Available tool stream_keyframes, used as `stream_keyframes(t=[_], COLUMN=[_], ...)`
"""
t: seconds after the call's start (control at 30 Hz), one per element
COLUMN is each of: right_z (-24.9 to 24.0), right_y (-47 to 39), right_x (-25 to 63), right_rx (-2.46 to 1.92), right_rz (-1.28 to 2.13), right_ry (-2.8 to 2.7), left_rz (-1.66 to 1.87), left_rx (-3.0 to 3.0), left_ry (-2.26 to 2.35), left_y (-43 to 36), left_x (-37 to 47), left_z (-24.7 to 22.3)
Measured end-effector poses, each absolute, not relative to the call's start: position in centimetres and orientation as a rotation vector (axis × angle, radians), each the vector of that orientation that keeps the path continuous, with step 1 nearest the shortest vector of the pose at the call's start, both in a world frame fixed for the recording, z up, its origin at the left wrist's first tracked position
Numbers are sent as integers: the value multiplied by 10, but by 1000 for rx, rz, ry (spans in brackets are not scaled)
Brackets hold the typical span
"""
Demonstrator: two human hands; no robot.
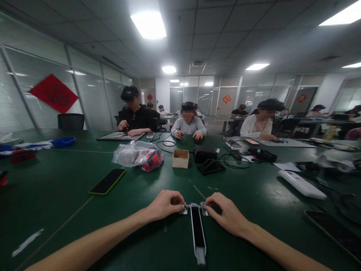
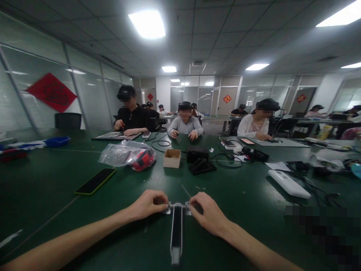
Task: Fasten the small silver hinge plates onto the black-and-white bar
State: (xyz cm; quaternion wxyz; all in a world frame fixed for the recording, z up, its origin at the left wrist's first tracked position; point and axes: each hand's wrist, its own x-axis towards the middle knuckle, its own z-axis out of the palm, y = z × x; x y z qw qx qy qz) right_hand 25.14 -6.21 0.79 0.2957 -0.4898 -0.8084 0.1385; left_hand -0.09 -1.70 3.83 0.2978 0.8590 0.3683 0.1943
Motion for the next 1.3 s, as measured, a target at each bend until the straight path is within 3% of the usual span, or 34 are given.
stream_keyframes(t=[1.3], right_z=[18], right_y=[-67], right_x=[241], right_rx=[-1393], right_rz=[302], right_ry=[-2239], left_rz=[572], left_rx=[2314], left_ry=[1048], left_y=[-17], left_x=[6], left_z=[32])
